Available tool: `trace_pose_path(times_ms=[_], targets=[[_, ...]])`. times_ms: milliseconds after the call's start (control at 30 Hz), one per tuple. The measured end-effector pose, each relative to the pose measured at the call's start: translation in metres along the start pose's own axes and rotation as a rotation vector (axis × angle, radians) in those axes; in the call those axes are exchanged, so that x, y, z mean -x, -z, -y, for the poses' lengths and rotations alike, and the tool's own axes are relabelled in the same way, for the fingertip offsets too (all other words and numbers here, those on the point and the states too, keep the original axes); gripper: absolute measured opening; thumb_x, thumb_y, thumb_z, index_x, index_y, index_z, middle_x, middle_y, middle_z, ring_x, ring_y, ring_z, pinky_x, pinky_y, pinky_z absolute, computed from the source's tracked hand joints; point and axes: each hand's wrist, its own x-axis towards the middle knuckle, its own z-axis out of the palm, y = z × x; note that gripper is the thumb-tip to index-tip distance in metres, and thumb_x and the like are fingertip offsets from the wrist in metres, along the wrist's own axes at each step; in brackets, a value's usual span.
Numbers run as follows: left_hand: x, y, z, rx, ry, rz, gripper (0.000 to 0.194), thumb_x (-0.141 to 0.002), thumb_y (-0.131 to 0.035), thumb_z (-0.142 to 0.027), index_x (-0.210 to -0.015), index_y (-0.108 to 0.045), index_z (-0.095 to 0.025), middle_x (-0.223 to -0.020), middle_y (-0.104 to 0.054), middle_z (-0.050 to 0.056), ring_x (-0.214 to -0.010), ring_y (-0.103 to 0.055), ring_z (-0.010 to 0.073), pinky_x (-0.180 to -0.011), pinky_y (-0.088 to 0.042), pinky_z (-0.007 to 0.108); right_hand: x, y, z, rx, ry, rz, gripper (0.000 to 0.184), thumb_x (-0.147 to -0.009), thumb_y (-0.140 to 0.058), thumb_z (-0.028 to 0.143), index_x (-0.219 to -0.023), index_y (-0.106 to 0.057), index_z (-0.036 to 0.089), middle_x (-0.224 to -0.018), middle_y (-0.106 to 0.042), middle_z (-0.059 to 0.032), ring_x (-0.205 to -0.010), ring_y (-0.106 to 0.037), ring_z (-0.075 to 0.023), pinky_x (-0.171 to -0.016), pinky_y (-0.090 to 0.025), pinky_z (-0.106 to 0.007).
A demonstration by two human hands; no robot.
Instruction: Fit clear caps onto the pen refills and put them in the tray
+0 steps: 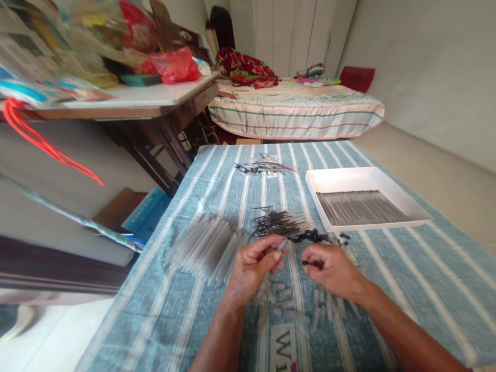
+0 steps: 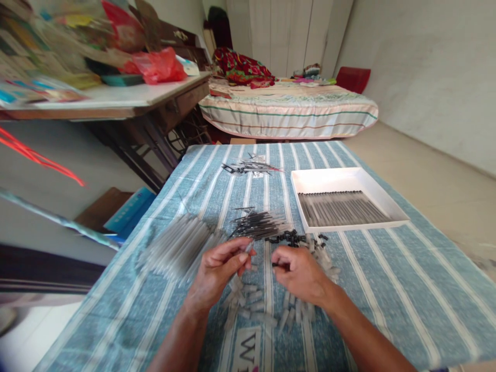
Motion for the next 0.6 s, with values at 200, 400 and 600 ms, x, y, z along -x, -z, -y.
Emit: trace_pose_path(times_ms=[200, 400, 600], targets=[[0.001, -0.003, -0.001, -0.015, 0.027, 0.072, 0.025, -0.074, -0.065, -0.017, -0.099, -0.067, -0.019, -0.068, -0.065, 0.001, -0.057, -0.054, 0.0090, -0.049, -0.041, 0.018, -0.005, -0.002, 0.013, -0.759, 0.010, -0.144, 0.012, -0.075, -0.061, 0.024, -0.081, -0.052, 0.018, -0.068, -0.069, -0.0008, -0.050, -0.062, -0.0132, -0.054, -0.048, -0.027], [0.002, -0.008, -0.005, -0.015, 0.029, 0.115, 0.022, -0.075, -0.064, -0.018, -0.097, -0.068, -0.017, -0.075, -0.065, 0.002, -0.059, -0.055, 0.0098, -0.049, -0.040, 0.019, -0.014, -0.012, 0.016, -0.943, 0.024, -0.232, 0.015, -0.070, -0.069, 0.025, -0.078, -0.060, 0.017, -0.062, -0.069, -0.0006, -0.042, -0.057, -0.0104, -0.045, -0.045, -0.023], [0.003, -0.009, -0.007, -0.035, 0.040, 0.117, 0.022, -0.075, -0.064, -0.017, -0.097, -0.068, -0.016, -0.074, -0.064, 0.002, -0.059, -0.054, 0.0093, -0.048, -0.039, 0.019, -0.014, -0.017, 0.015, -0.999, 0.023, -0.206, 0.014, -0.067, -0.072, 0.025, -0.075, -0.064, 0.017, -0.059, -0.068, -0.0009, -0.041, -0.056, -0.0106, -0.043, -0.045, -0.023]])
